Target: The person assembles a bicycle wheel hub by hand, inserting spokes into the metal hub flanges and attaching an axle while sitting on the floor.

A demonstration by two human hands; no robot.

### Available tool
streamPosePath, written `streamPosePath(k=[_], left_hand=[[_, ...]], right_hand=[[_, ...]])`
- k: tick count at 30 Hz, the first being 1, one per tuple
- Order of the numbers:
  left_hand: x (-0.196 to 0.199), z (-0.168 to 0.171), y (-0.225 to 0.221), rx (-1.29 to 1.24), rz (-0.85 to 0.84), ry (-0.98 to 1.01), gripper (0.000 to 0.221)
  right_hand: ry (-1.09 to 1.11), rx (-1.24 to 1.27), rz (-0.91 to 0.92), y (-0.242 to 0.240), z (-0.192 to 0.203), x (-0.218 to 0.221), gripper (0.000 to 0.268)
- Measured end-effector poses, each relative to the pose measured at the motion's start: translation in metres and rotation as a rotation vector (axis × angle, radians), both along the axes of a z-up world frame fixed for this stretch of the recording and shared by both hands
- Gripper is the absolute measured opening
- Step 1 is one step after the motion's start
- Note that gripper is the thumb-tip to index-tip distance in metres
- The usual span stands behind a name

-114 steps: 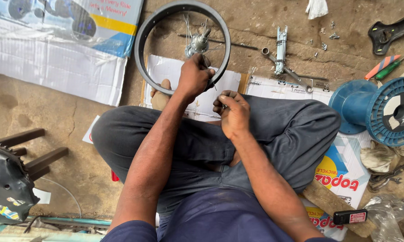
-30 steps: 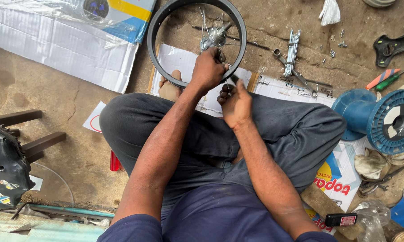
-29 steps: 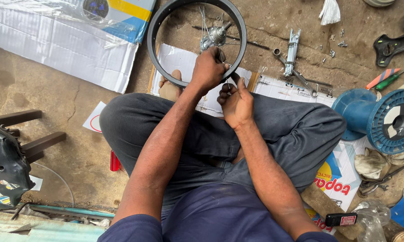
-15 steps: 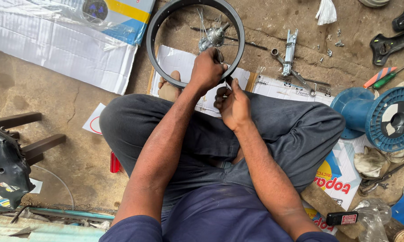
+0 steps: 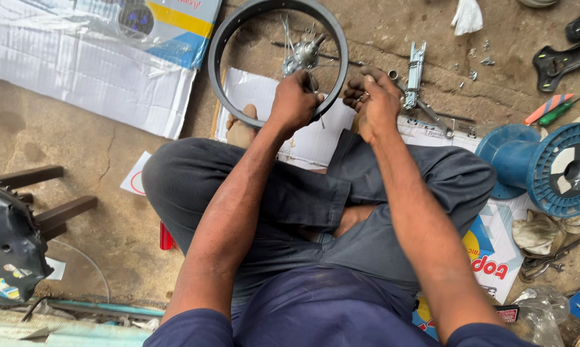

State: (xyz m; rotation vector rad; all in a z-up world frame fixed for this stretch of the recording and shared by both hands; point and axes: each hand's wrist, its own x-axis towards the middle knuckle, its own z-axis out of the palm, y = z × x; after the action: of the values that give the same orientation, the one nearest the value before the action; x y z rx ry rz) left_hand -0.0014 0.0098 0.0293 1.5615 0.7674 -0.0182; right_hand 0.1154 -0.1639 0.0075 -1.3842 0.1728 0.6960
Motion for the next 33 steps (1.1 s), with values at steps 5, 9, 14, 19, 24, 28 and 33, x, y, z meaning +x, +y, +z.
streamPosePath(k=[5, 9, 14, 19, 24, 28, 33], left_hand=[[0.001, 0.005, 0.002, 0.027, 0.005, 0.005, 0.02], [0.001, 0.003, 0.0, -0.026, 0.0, 0.01, 0.019], [0.003, 0.005, 0.002, -0.003, -0.01, 0.016, 0.02], [0.003, 0.007, 0.002, 0.01, -0.028, 0.035, 0.019], [0.004, 0.014, 0.002, -0.02, -0.047, 0.079, 0.017], [0.004, 0.016, 0.002, -0.037, -0.041, 0.092, 0.017], [0.005, 0.014, 0.001, -0.014, -0.052, 0.096, 0.017]], right_hand=[[0.033, -0.009, 0.117, -0.002, -0.019, 0.018, 0.023], [0.039, 0.093, 0.095, -0.006, -0.033, 0.022, 0.018], [-0.017, 0.072, 0.041, -0.002, -0.054, 0.033, 0.008], [-0.058, 0.088, 0.016, 0.002, -0.055, 0.035, 0.008], [-0.036, 0.048, 0.076, 0.012, -0.03, 0.027, 0.01], [-0.02, 0.078, 0.079, 0.014, -0.023, 0.025, 0.011], [-0.014, 0.112, 0.089, 0.012, -0.022, 0.027, 0.012]])
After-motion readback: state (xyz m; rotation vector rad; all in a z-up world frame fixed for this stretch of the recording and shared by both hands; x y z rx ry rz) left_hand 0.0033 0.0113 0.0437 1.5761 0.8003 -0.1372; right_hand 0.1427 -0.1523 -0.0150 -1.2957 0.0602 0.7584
